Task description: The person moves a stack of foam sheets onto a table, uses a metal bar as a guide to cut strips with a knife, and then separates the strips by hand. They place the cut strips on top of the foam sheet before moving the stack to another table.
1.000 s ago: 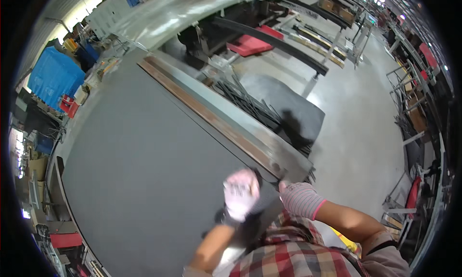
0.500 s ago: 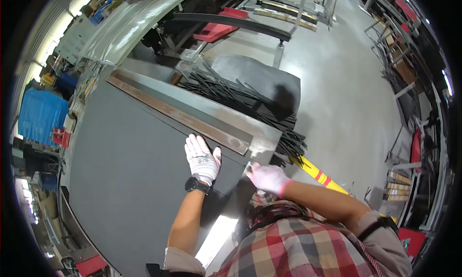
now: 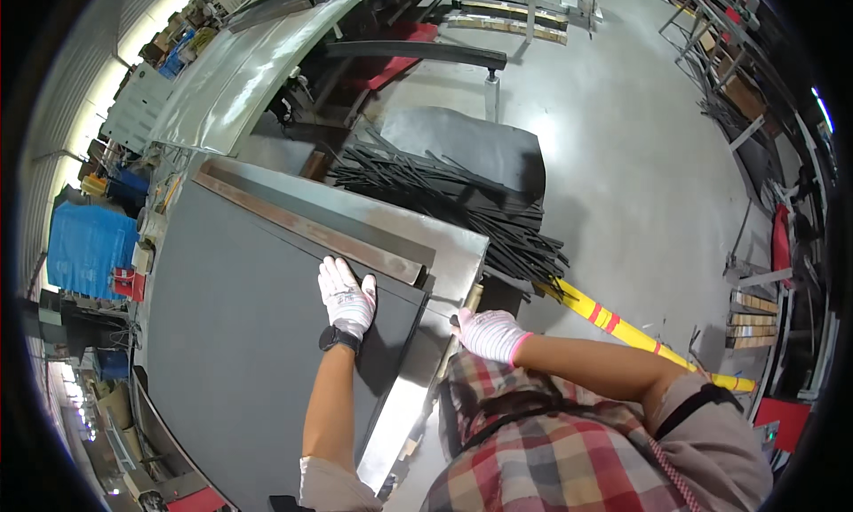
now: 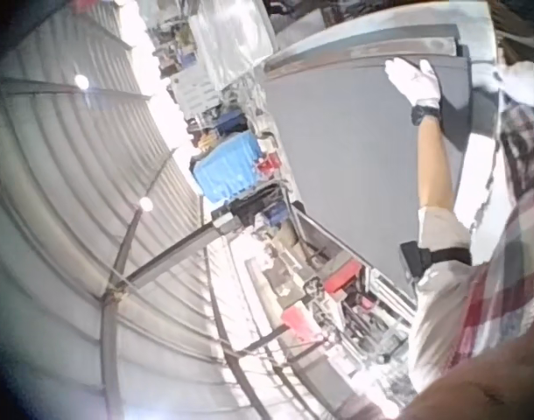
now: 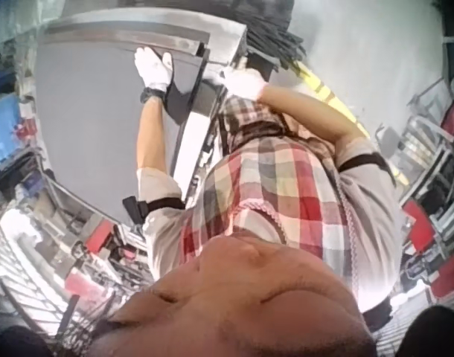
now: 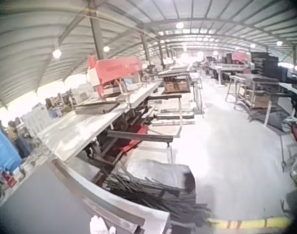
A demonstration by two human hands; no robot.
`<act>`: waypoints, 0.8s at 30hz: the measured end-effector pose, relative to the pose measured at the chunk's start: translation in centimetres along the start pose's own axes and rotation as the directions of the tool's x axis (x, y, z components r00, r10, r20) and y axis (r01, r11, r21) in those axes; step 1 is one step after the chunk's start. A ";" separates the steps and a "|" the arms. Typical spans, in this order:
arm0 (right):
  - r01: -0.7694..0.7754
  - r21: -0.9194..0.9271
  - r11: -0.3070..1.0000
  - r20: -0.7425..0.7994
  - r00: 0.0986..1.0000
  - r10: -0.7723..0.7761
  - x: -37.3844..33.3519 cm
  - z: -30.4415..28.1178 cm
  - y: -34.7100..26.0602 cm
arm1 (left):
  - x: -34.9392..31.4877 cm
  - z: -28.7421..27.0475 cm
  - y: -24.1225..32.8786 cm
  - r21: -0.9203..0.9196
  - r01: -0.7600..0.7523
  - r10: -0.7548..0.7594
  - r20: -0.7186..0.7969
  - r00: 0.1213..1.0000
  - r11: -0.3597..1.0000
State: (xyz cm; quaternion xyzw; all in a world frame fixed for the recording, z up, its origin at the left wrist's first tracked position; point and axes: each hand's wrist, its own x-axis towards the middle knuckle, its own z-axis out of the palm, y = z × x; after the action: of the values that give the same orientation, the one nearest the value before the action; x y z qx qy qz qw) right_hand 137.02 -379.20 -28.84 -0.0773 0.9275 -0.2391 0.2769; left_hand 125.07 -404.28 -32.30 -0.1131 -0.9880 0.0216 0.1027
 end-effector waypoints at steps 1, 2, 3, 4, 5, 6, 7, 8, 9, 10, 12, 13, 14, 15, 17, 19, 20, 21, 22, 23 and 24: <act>-0.002 0.005 1.000 -0.002 1.000 0.002 0.5 0.2 0.3 | -0.1 0.0 0.4 0.005 0.010 -0.010 0.024 1.000 1.000; 0.030 0.036 0.999 -0.069 0.997 -0.027 1.3 0.5 0.3 | 0.3 0.1 0.6 0.007 0.004 -0.005 0.025 1.000 1.000; 0.066 0.065 0.996 -0.131 0.990 -0.057 2.1 0.9 0.0 | 0.6 0.1 0.6 0.014 0.001 -0.002 0.023 1.000 1.000; 0.047 -0.034 0.998 -0.166 0.985 -0.052 3.7 1.0 -0.9 | 0.8 0.1 0.6 0.022 -0.007 0.007 0.017 1.000 1.000; 0.045 -0.027 0.999 -0.168 0.985 -0.049 2.8 1.3 0.0 | 0.5 0.2 0.9 0.024 -0.014 0.013 0.019 1.000 1.000; 0.051 0.031 0.998 -0.100 0.994 -0.047 1.3 0.8 -0.1 | -0.1 0.6 -0.3 0.032 -0.003 0.003 0.014 1.000 0.999; 0.046 0.086 0.995 -0.031 0.999 -0.043 0.1 0.6 0.5 | -0.7 0.9 -0.8 0.033 0.004 -0.004 0.009 1.000 0.999; 0.009 0.041 0.999 -0.009 1.000 -0.009 -0.7 1.0 2.3 | 0.4 -1.6 1.1 -0.022 0.048 -0.045 0.139 0.989 0.999; 0.026 0.015 1.000 -0.048 0.999 -0.026 -0.7 1.9 2.9 | 0.2 -1.5 1.3 -0.023 0.050 -0.047 0.138 0.989 0.998; 0.035 0.035 0.999 -0.106 0.994 -0.031 -0.4 1.7 2.3 | 0.4 -0.9 1.0 -0.009 0.022 -0.021 0.089 0.996 1.000; 0.009 0.043 0.999 -0.164 0.986 -0.002 1.6 1.2 0.2 | 0.5 0.0 0.7 0.005 -0.015 0.015 0.039 0.999 1.000; 0.002 0.048 0.999 -0.169 0.986 0.006 1.0 1.1 0.3 | 0.3 0.2 0.6 -0.004 -0.015 0.015 0.033 0.999 1.000; 0.019 0.066 0.998 -0.145 0.989 -0.009 -0.4 0.9 1.0 | 0.2 0.5 0.5 -0.015 -0.014 0.015 0.025 1.000 1.000; 0.035 0.079 0.996 -0.122 0.992 -0.026 -1.7 0.6 1.9 | 0.3 0.6 0.2 -0.031 -0.010 0.011 0.015 1.000 0.999; -0.017 -0.026 1.000 -0.098 0.995 0.014 -5.4 1.8 5.0 | 0.7 -0.2 0.1 -0.049 0.013 -0.011 0.042 0.999 0.999; -0.091 -0.046 0.995 -0.030 0.995 0.090 -9.8 1.2 6.6 | 1.7 -2.5 -0.1 -0.033 0.063 -0.050 0.302 0.952 0.997; -0.150 -0.104 0.983 0.091 0.983 0.159 -10.9 0.6 5.9 | 3.3 -3.9 -0.8 -0.084 0.058 -0.018 0.413 0.910 0.995; -0.205 -0.066 0.977 0.214 0.953 0.214 -10.5 0.3 3.1 | 4.6 -4.6 -1.3 -0.177 0.143 -0.045 0.465 0.884 0.974; -0.038 0.127 0.991 0.234 0.972 0.008 -10.4 -1.8 -1.2 | 5.1 -5.5 -1.6 -0.156 0.025 0.022 0.290 0.957 0.987; 0.330 0.057 0.942 0.049 0.942 -0.332 -9.2 -0.6 -4.0 | 5.7 -7.0 -1.1 -0.119 -0.097 0.110 0.102 0.989 0.988; 0.346 0.106 0.932 0.046 0.935 -0.352 -7.4 -1.6 -7.9 | 6.6 -8.4 -0.5 -0.079 -0.134 0.142 0.092 0.986 0.988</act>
State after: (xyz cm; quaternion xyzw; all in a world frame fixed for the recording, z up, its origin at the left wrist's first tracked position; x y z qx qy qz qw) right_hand 142.42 -383.41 -20.32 -0.2352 0.8769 -0.3263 0.2631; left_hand 120.45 -403.13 -22.72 -0.1838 -0.9818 -0.0016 0.0485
